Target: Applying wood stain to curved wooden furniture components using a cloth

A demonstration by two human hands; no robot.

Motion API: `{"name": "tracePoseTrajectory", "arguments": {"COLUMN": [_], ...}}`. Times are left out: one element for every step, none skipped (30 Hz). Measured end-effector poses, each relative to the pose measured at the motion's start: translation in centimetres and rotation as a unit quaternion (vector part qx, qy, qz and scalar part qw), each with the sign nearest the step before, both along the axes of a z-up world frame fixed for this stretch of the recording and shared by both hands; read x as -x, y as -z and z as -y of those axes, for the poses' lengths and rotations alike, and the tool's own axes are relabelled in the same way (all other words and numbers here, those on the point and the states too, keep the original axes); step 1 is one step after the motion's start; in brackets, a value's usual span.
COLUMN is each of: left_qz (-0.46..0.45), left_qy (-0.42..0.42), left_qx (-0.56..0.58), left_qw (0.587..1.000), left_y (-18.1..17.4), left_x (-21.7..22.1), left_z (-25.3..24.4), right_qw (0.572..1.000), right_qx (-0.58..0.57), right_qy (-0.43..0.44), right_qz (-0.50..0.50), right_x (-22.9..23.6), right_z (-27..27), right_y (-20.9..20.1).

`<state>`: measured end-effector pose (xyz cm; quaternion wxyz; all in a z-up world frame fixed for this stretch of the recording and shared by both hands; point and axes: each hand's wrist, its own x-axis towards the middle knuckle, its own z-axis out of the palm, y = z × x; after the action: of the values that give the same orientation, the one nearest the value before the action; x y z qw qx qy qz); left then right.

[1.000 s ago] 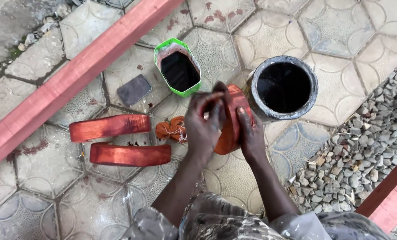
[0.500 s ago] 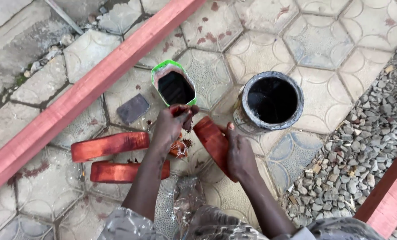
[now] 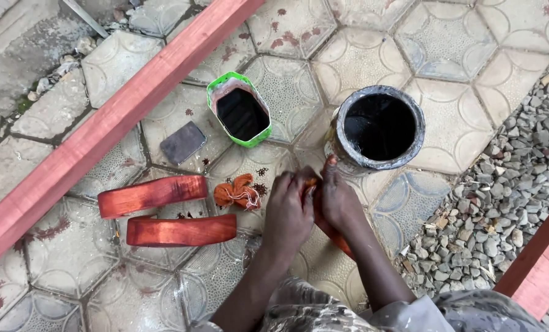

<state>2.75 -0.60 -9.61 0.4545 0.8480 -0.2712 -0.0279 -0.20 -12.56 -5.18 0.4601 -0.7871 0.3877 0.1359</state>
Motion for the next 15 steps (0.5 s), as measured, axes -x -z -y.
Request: {"name": "tracePoseTrajectory", "arguments": {"left_qz": [0.041, 0.077, 0.075, 0.073, 0.072, 0.073, 0.007, -0.060, -0.059, -0.144, -0.227, -0.230, -0.238, -0.244, -0.247], "left_qy": [-0.007, -0.012, -0.013, -0.020, -0.027, -0.028, -0.060, -0.091, -0.089, -0.115, -0.141, -0.140, -0.131, -0.122, -0.120], "left_qx": [0.019, 0.038, 0.038, 0.038, 0.038, 0.038, 0.044, 0.052, 0.052, 0.051, 0.050, 0.048, 0.016, -0.017, -0.022], "left_qw": [0.999, 0.996, 0.996, 0.996, 0.996, 0.996, 0.997, 0.993, 0.993, 0.982, 0.962, 0.962, 0.962, 0.962, 0.961], "left_y": [2.1, 4.2, 3.7, 3.2, 2.6, 4.3, 6.0, 7.8, 7.7, 7.7, 7.8, 9.1, 10.3, 11.4, 11.5], "left_x": [0.4, 1.1, 0.8, 0.5, 0.2, -0.8, -1.9, -3.1, -4.3, -5.2, -6.1, -7.1, -8.1, -8.9, -8.8], "left_z": [-0.2, -0.3, -0.4, -0.5, -0.6, -0.8, -1.1, -1.2, -1.0, -1.0, -1.0, -0.8, -0.6, -0.6, -1.1], "right_qw": [1.000, 0.999, 0.998, 0.998, 0.997, 0.997, 0.992, 0.985, 0.986, 0.982, 0.977, 0.977, 0.979, 0.976, 0.976], "right_qx": [-0.013, -0.026, -0.025, -0.038, -0.051, -0.052, -0.089, -0.126, -0.125, -0.144, -0.163, -0.165, -0.110, -0.057, -0.062], "right_qy": [-0.009, -0.018, -0.018, -0.031, -0.043, -0.044, -0.073, -0.099, -0.098, -0.118, -0.138, -0.135, -0.173, -0.210, -0.207], "right_qz": [-0.019, -0.044, -0.046, -0.043, -0.041, -0.040, -0.049, -0.058, -0.057, -0.026, 0.006, 0.003, -0.013, -0.027, -0.029], "right_x": [-0.1, 0.1, -0.3, -0.7, -1.0, -1.1, -1.1, -1.2, -0.4, 0.6, 1.7, 2.4, 3.1, 4.0, 5.4], "right_z": [0.3, 0.7, 0.7, 0.7, 0.8, 1.2, 1.6, 2.1, 2.3, 2.3, 2.3, 2.7, 3.0, 3.1, 3.1], "right_y": [0.4, 0.8, 1.1, 1.4, 1.7, 2.0, 2.2, 2.5, 2.1, 1.7, 1.4, 2.1, 2.8, 3.4, 4.7]}}
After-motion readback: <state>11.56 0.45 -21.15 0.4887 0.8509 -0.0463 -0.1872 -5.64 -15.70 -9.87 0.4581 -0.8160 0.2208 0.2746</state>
